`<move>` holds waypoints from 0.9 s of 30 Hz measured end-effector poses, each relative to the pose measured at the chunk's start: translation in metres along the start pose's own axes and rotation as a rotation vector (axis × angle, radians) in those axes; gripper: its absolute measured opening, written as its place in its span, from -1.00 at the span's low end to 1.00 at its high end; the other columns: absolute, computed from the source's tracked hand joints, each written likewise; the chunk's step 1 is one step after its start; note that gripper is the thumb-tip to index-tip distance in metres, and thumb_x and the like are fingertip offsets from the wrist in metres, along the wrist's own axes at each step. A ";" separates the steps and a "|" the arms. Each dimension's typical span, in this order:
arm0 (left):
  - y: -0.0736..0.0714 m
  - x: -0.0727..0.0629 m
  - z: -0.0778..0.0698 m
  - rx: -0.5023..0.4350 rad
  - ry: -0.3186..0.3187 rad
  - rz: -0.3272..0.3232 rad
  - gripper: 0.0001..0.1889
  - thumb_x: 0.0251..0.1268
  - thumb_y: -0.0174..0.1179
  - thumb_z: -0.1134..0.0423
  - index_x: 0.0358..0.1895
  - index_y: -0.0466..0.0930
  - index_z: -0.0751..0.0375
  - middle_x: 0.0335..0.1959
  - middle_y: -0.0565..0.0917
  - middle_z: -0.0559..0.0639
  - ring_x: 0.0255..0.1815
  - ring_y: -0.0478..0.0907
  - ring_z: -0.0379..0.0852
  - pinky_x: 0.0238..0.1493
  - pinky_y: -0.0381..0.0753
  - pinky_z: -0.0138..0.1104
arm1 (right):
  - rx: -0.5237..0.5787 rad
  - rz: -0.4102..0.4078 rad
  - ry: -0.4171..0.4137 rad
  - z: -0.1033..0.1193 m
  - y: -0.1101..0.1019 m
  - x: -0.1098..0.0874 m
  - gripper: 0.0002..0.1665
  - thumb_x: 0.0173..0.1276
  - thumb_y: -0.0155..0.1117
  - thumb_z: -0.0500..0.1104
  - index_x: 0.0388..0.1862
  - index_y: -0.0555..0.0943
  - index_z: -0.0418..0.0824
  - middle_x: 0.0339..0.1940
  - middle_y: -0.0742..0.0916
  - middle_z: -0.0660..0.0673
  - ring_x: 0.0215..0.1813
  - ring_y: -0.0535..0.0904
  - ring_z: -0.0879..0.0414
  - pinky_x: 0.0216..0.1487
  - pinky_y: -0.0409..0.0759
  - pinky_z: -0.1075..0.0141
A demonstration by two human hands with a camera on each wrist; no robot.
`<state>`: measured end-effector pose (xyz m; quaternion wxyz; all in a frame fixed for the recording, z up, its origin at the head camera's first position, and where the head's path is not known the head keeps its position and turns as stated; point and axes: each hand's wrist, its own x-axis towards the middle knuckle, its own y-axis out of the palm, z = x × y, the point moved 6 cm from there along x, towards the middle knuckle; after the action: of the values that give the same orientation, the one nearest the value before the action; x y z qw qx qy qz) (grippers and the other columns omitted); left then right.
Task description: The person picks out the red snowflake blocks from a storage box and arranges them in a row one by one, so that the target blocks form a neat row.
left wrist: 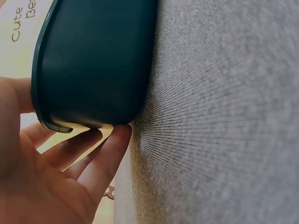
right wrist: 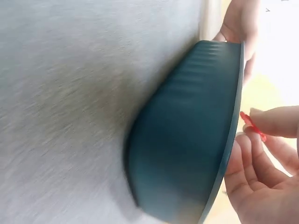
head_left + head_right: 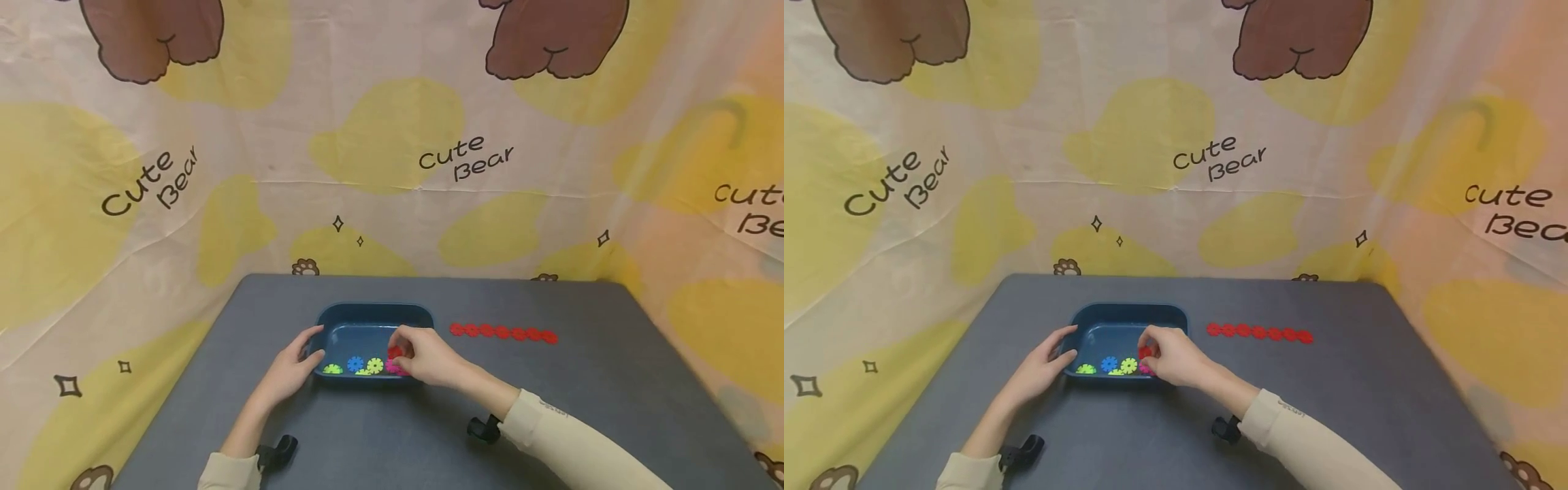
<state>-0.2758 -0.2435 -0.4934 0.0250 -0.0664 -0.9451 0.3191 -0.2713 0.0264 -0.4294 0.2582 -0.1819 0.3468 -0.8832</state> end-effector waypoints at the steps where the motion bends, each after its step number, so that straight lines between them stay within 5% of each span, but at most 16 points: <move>1: 0.000 0.000 0.000 -0.001 0.001 0.000 -0.42 0.58 0.09 0.12 0.57 0.20 -0.01 0.60 0.16 0.26 0.54 0.15 0.37 0.43 0.26 0.22 | 0.003 -0.011 -0.002 -0.003 -0.003 -0.004 -0.77 0.35 0.38 -0.31 -0.06 0.61 -0.14 -0.42 0.58 0.10 -0.41 0.49 0.18 -0.37 0.57 0.30; 11: -0.004 -0.002 -0.003 0.029 0.012 -0.011 -0.42 0.57 0.10 0.15 0.56 0.21 0.05 0.58 0.18 0.32 0.52 0.18 0.40 0.40 0.29 0.24 | 0.067 -0.143 0.059 -0.034 -0.031 -0.045 -0.76 0.30 0.49 -0.21 -0.08 0.66 -0.09 -0.37 0.64 0.11 -0.34 0.56 0.16 -0.30 0.61 0.32; 27: -0.001 0.000 -0.003 0.028 0.012 -0.022 -0.43 0.56 0.10 0.15 0.55 0.23 0.05 0.57 0.20 0.31 0.51 0.20 0.41 0.40 0.29 0.22 | 0.096 -0.310 0.278 -0.118 -0.092 -0.103 -0.70 0.29 0.50 -0.21 -0.03 0.66 -0.18 -0.29 0.70 -0.05 -0.25 0.63 0.03 -0.24 0.65 0.30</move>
<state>-0.2753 -0.2431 -0.4903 0.0352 -0.0573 -0.9410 0.3318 -0.2784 0.2050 -0.4613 0.0772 -0.0970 0.3047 -0.9444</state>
